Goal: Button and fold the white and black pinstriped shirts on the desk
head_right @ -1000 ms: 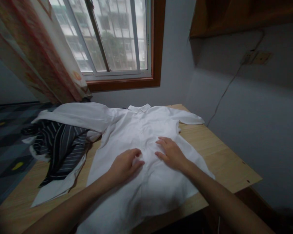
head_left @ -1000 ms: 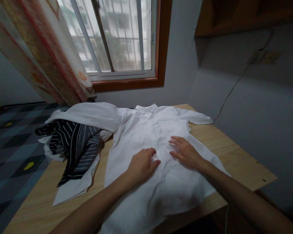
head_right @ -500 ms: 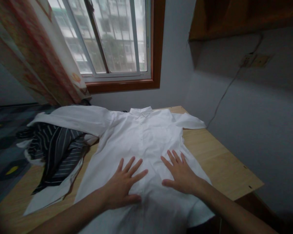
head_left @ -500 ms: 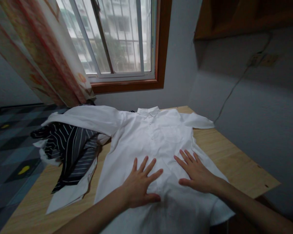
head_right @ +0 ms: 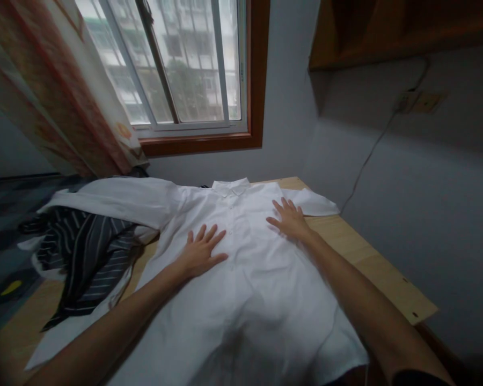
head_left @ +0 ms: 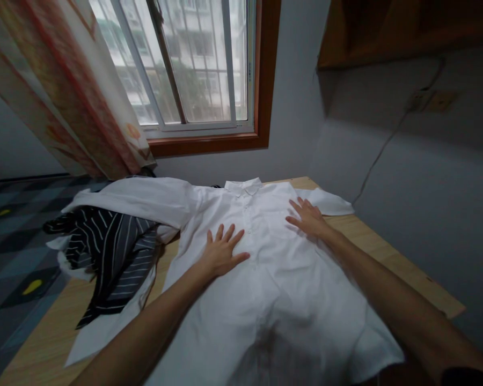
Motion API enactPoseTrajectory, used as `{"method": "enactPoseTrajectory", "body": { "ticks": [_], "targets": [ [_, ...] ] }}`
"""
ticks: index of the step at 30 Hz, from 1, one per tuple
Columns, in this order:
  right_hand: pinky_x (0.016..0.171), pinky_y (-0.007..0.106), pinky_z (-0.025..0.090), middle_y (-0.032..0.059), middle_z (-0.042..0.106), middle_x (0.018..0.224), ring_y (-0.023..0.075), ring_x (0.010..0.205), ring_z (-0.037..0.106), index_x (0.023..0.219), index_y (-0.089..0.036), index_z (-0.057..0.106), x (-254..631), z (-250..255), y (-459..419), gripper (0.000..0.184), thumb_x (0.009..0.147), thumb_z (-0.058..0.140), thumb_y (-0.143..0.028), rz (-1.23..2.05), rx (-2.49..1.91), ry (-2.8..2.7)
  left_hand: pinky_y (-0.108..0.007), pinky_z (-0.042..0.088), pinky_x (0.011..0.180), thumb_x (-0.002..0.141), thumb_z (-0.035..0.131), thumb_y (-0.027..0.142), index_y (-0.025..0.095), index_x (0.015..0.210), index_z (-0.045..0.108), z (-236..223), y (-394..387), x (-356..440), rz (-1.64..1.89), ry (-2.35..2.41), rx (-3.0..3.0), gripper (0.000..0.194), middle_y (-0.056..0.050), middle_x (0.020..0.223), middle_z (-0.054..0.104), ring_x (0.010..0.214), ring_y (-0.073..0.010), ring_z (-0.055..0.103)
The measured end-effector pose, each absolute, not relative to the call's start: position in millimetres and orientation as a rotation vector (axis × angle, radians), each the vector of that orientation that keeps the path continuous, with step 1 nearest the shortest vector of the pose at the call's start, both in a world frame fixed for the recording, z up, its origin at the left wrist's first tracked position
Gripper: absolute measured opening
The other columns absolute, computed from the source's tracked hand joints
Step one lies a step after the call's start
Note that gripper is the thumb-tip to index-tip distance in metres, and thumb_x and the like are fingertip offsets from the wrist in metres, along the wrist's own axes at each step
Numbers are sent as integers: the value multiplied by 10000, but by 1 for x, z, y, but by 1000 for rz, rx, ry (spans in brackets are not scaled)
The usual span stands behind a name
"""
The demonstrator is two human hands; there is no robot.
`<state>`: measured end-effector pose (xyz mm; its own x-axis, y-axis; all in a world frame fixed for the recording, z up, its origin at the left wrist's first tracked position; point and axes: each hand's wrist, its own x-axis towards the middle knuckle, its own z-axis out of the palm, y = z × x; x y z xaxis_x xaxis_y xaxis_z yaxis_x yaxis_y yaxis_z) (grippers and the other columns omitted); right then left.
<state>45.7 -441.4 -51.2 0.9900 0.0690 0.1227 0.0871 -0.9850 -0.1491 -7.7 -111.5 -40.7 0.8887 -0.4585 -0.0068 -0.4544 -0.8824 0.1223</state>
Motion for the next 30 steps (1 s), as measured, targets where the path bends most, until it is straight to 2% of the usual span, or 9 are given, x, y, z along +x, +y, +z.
{"method": "enactPoseTrajectory", "body": {
  "ticks": [4, 9, 11, 15, 18, 20, 22, 25, 30],
  "targets": [
    [1139, 569, 155, 106, 182, 1594, 321, 1458, 151, 1528, -249, 243, 46, -77, -433, 703, 945, 299, -639, 34, -3051, -143, -686, 53, 1094, 829, 364, 769, 294, 1509, 298, -56, -103, -6, -80, -727, 2943, 831, -96, 1594, 187, 1450, -435, 79],
    [1132, 566, 158, 141, 176, 1590, 328, 1452, 172, 1523, -215, 260, 40, -94, -454, 687, 959, 294, -605, -6, -3071, 15, -696, 37, 1088, 814, 366, 787, 322, 1508, 289, -57, -91, -7, -77, -719, 2941, 838, -70, 1598, 177, 1452, -434, 65],
    [1126, 546, 188, 164, 230, 1571, 321, 1442, 211, 1505, -192, 302, 40, -93, -463, 683, 955, 321, -596, -37, -3056, 39, -696, 36, 1089, 817, 368, 782, 322, 1507, 291, -56, -88, -6, -78, -717, 2945, 833, -65, 1598, 176, 1453, -431, 68],
    [1055, 434, 331, 194, 453, 1436, 309, 1318, 422, 1383, -127, 457, 49, -83, -476, 691, 902, 423, -621, -235, -2975, 211, -681, 47, 1100, 832, 360, 769, 313, 1507, 292, -55, -85, -5, -86, -728, 2940, 818, -58, 1597, 183, 1456, -416, 81],
    [1003, 419, 361, 226, 483, 1383, 344, 1267, 451, 1261, -95, 550, 61, -78, -487, 733, 810, 543, -673, -360, -2949, 433, -664, 60, 1112, 839, 356, 763, 301, 1508, 292, -54, -84, -5, -88, -725, 2935, 816, -58, 1596, 186, 1459, -404, 86],
    [965, 398, 379, 207, 548, 1306, 332, 1213, 493, 1188, -110, 599, 66, -78, -491, 642, 811, 581, -628, -323, -2928, 465, -656, 63, 1118, 846, 349, 757, 294, 1509, 293, -53, -84, -5, -91, -719, 2940, 811, -57, 1596, 189, 1460, -398, 89],
    [907, 359, 404, 154, 626, 1180, 291, 1120, 550, 1091, -145, 642, 68, -80, -490, 444, 860, 574, -519, -307, -2899, 426, -652, 64, 1121, 853, 343, 750, 289, 1509, 295, -52, -84, -5, -96, -713, 2942, 804, -57, 1595, 193, 1460, -394, 93],
    [866, 338, 402, 128, 649, 1095, 263, 1065, 557, 963, -162, 659, 67, -81, -482, 230, 903, 529, -342, -383, -2878, 360, -647, 59, 1123, 864, 343, 734, 287, 1502, 316, -52, -84, -5, -89, -707, 2922, 779, -60, 1592, 206, 1461, -387, 99],
    [790, 299, 403, 112, 678, 983, 214, 923, 587, 939, -152, 642, 62, -73, -457, 207, 916, 469, -262, -312, -2744, 242, -626, 40, 1135, 880, 401, 669, 245, 1474, 380, -55, -84, -2, -48, -626, 2759, 731, -93, 1560, 296, 1459, -366, 139]
  ]
}}
